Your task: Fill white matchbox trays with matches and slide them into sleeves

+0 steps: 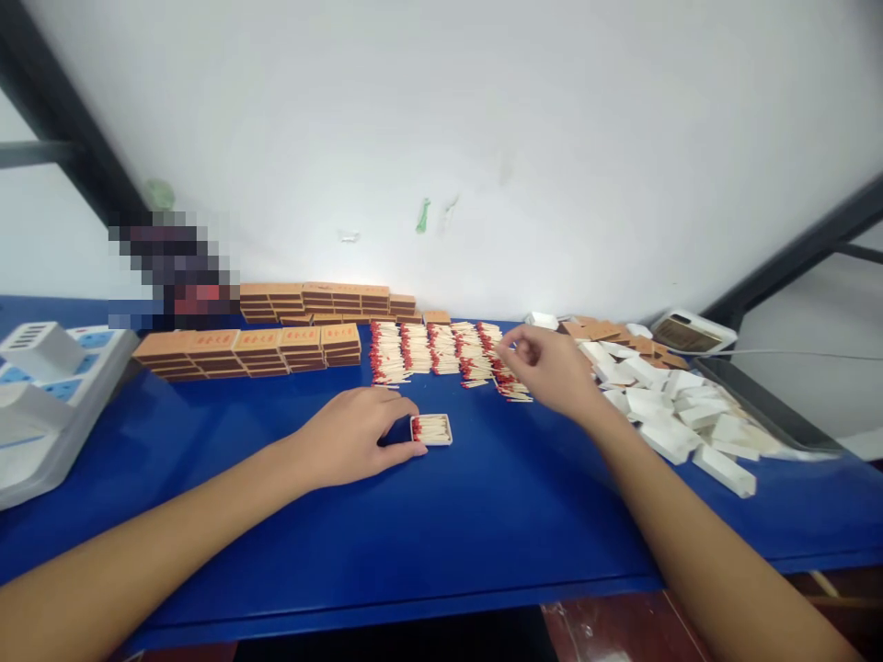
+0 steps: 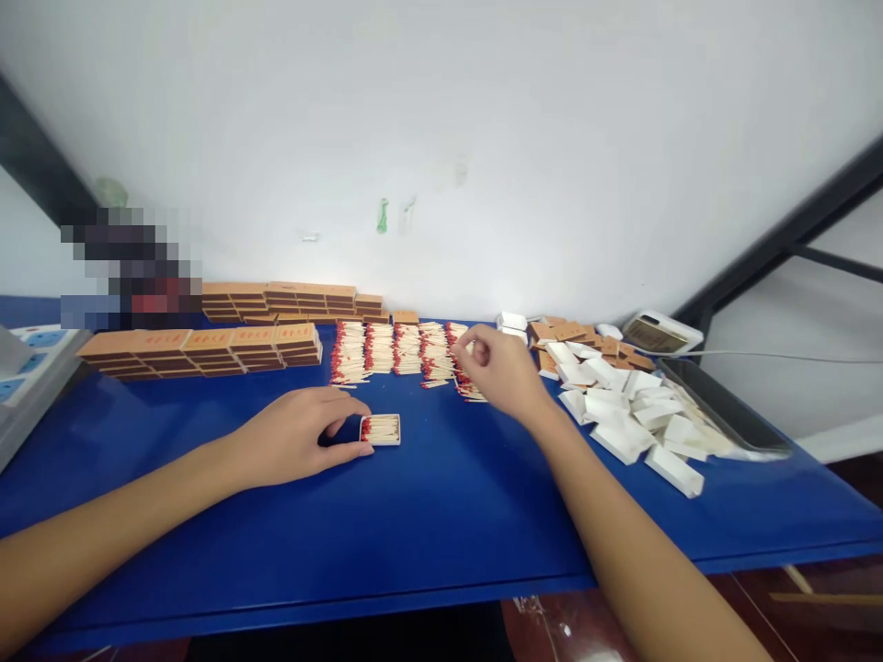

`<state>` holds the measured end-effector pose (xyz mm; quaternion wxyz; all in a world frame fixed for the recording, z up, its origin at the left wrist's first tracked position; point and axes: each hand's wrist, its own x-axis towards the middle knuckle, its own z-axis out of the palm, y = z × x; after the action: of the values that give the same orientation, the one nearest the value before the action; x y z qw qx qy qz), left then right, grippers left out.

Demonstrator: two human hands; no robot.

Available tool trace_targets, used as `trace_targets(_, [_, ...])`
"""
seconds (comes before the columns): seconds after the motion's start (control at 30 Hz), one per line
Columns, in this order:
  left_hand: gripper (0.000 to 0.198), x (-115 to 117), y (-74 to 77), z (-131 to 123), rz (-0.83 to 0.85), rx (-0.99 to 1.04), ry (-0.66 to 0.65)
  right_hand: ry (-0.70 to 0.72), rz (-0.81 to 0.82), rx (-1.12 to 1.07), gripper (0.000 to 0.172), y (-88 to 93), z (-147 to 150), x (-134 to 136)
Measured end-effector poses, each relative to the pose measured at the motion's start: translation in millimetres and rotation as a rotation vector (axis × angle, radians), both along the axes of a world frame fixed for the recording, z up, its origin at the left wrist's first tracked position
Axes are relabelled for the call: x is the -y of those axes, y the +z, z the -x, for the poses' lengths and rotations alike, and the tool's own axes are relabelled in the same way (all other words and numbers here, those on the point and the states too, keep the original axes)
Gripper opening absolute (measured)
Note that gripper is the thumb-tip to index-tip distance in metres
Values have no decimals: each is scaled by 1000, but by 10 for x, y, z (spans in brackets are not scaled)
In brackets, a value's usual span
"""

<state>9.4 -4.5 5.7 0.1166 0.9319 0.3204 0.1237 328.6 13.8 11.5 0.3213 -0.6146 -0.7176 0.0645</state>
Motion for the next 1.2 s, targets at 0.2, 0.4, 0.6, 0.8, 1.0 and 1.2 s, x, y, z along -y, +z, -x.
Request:
trace_targets(0.2, [36, -4, -14, 14, -22, 13, 7, 46, 183, 47, 24, 193, 339, -393])
trace_targets(0.4, [35, -24, -19, 21, -21, 35, -10, -184, 340, 134, 32, 317, 553, -1158])
trace_targets(0.6, [35, -19, -33, 23, -35, 36, -21, -224, 420, 92, 41, 181, 745, -1417])
trace_targets(0.8, [33, -33, -6, 30, -33, 63, -8, -185, 269, -128, 21, 316, 593, -1236])
trace_targets(1.0, [31, -82, -8, 44, -136, 222, 140, -55, 199, -351, 36, 333, 410, -448])
trace_targets(1.2, [33, -148, -21, 83, -267, 310, 222, 222, 417, -596, 50, 120, 486, 89])
